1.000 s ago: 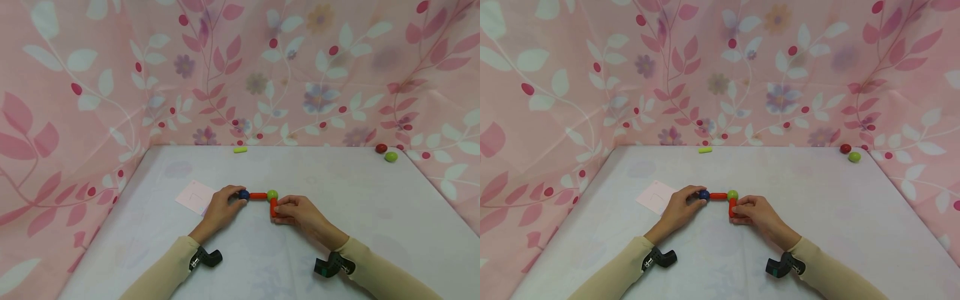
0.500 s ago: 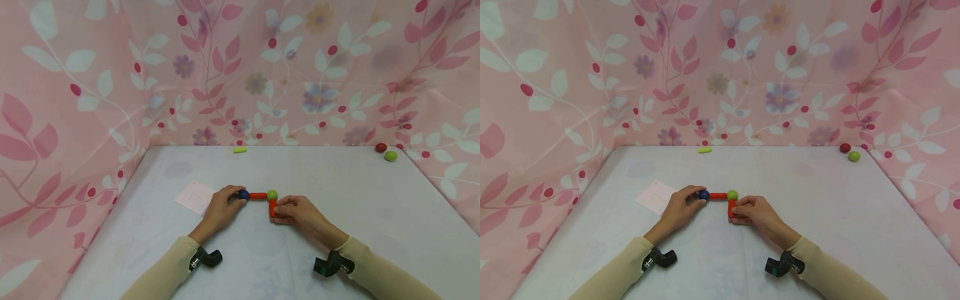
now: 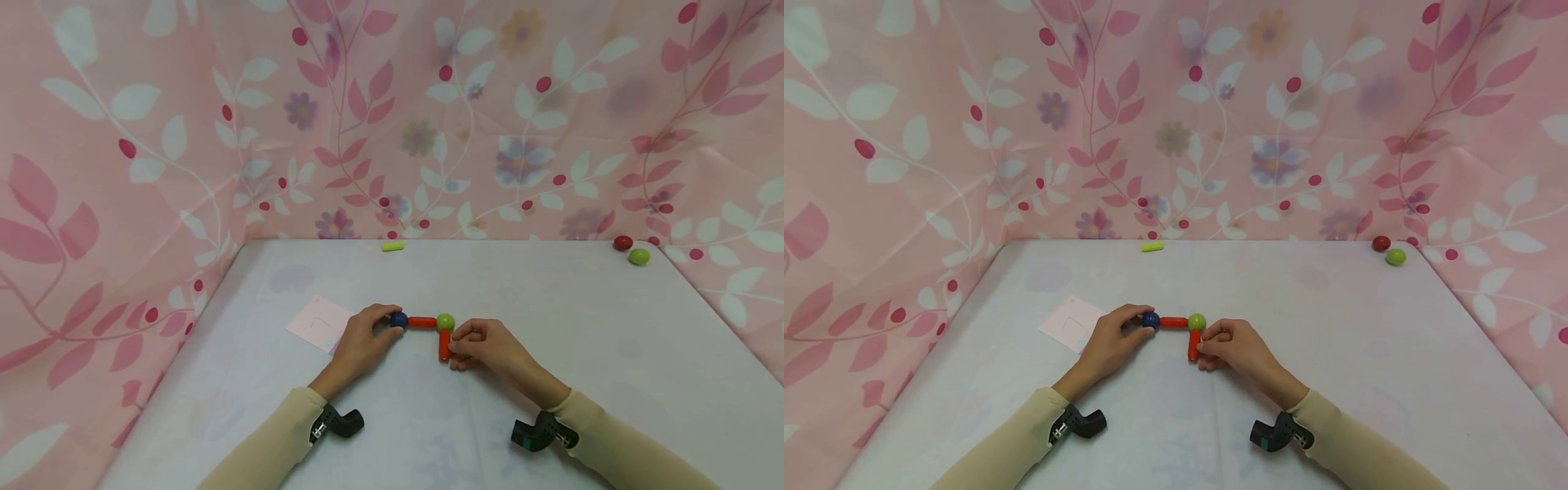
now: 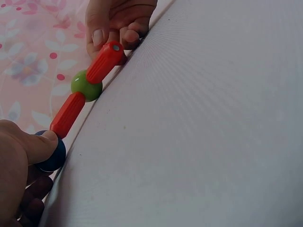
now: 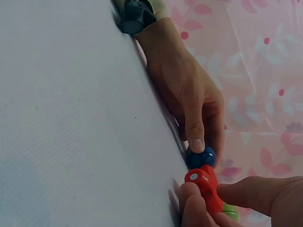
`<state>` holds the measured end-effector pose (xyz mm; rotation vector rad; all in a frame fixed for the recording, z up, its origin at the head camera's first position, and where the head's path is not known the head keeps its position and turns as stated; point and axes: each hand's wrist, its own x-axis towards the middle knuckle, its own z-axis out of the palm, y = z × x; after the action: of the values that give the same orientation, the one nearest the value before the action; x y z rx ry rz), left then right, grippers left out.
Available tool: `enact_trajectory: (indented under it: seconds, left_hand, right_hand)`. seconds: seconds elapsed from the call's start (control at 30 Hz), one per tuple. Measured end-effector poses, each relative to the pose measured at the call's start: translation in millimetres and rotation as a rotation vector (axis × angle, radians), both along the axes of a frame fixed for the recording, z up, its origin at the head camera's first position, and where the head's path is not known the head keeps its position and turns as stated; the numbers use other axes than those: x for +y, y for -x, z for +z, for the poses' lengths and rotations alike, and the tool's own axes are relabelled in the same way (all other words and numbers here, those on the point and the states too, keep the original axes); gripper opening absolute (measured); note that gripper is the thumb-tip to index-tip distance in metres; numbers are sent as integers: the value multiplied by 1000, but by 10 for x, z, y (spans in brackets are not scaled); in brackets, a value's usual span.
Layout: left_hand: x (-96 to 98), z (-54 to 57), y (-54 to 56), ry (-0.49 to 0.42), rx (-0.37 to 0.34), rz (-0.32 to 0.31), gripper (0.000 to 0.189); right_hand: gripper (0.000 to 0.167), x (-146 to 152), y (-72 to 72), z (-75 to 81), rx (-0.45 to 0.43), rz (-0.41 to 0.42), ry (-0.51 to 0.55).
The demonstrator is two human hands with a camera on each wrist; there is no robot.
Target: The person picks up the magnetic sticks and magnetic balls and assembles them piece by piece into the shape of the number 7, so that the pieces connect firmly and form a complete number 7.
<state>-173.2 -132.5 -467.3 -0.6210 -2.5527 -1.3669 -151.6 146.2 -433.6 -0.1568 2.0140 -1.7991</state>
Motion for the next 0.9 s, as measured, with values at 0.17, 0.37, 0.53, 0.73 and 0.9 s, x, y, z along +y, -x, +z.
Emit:
enact_trajectory:
  seconds: [0.17,0.37,0.53,0.73,0.9]
  left_hand:
    - [7,7,-6,-8,-2,-1,40]
    - [8,12,2,-19,5,-2,39]
    - [5,9,13,-14,14,6,38]
    - [1,-16,20,-4,13,10,37]
    - [1,-5,36,1,23,6,37]
  right_hand:
    - [22,17,0,-6,45,11,-26]
    - [22,28,12,8,106,4,-90]
    - [24,47,23,10,156,-7,-137]
    - [25,115,32,26,201,-31,-186]
    - [25,200,72,77,233,-63,-215]
